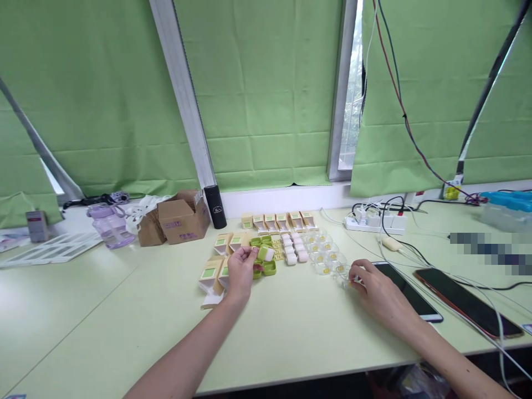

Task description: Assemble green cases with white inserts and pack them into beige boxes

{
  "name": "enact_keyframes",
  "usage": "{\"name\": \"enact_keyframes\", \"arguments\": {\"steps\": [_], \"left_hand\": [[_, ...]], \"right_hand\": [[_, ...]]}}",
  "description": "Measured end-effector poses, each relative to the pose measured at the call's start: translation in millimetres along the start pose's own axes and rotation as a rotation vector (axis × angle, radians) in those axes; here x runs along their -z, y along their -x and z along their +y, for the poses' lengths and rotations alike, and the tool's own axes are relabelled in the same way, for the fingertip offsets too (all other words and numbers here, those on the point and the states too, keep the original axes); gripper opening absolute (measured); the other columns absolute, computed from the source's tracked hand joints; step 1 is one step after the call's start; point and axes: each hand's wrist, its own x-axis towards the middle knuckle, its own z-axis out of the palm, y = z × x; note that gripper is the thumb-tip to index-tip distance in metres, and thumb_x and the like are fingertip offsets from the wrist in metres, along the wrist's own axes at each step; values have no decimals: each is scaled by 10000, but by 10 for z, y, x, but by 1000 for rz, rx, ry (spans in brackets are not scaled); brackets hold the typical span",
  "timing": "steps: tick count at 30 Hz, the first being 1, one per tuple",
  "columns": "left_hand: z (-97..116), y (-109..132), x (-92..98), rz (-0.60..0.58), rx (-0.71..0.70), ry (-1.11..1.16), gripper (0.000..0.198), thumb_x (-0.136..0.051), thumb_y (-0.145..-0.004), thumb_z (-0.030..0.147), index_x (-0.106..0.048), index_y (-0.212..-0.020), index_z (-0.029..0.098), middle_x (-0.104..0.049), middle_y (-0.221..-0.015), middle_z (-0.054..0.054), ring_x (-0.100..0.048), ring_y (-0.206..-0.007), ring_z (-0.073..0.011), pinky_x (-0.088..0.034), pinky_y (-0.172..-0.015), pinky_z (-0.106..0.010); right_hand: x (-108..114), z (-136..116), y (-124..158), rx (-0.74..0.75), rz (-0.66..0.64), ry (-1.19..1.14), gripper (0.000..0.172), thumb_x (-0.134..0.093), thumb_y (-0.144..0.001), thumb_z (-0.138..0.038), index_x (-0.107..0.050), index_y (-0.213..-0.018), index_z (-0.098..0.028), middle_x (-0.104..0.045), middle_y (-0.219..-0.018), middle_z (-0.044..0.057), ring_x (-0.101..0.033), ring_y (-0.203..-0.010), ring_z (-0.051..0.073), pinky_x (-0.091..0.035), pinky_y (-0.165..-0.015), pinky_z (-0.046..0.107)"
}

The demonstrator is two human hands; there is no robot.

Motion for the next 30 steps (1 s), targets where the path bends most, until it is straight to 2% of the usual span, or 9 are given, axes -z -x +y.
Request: {"name": "enact_keyframes", "arguments": {"steps": [5,10,14,16,20,25,30], "left_hand": [[0,12,-5,-4,5,8,481,-924,-635,518,-680,-825,149,-710,-780,-31,-666,-657,-174,-541,-510,-265],[24,22,-14,-8,8,16,462,-926,-637,499,-680,-813,150,-717,-777,-35,-668,-657,-172,-546,-528,-264],[49,37,-21,-20,26,20,456,-926,-633,495,-678,-796,149,-709,-760,-30,-665,-642,-169,-542,-526,-261],[58,51,-28,-24,44,26,454,-922,-631,491,-680,-799,146,-704,-758,-28,-665,-640,-169,-540,-519,-258],[71,81,-48,-26,96,57,400,-893,-655,448,-677,-802,145,-692,-756,-24,-675,-658,-174,-546,-517,-253],[75,86,-65,-49,185,141,302,-853,-637,339,-653,-764,152,-681,-729,-19,-673,-662,-166,-590,-563,-273],[47,80,-65,-97,272,194,212,-782,-664,266,-657,-786,146,-687,-704,-26,-662,-636,-153,-611,-591,-287]], "right_hand": [[-45,3,-12,-19,-12,78,225,-457,-942,-97,-635,-982,-228,-667,-1185,99,-715,-742,214,-467,-636,324],[-83,33,19,-15,2,116,243,-491,-942,-111,-628,-1110,-220,-664,-1279,118,-736,-779,226,-482,-619,327],[18,-26,-14,10,118,159,305,-524,-946,-177,-595,-1239,-227,-651,-1377,131,-755,-873,276,-519,-586,357],[100,-126,-89,58,235,129,284,-516,-967,-200,-598,-1237,-231,-667,-1363,134,-755,-977,300,-564,-632,376],[155,-475,-347,287,379,-34,247,-507,-996,-154,-616,-1208,-223,-706,-1288,132,-733,-1110,294,-619,-842,409],[-87,-980,-718,555,377,-197,386,-534,-961,-64,-620,-1294,-239,-724,-1274,134,-714,-1180,299,-627,-932,448],[-379,-1253,-970,684,339,-235,495,-522,-952,-37,-582,-1405,-227,-694,-1374,151,-704,-1219,302,-646,-907,454]]}}
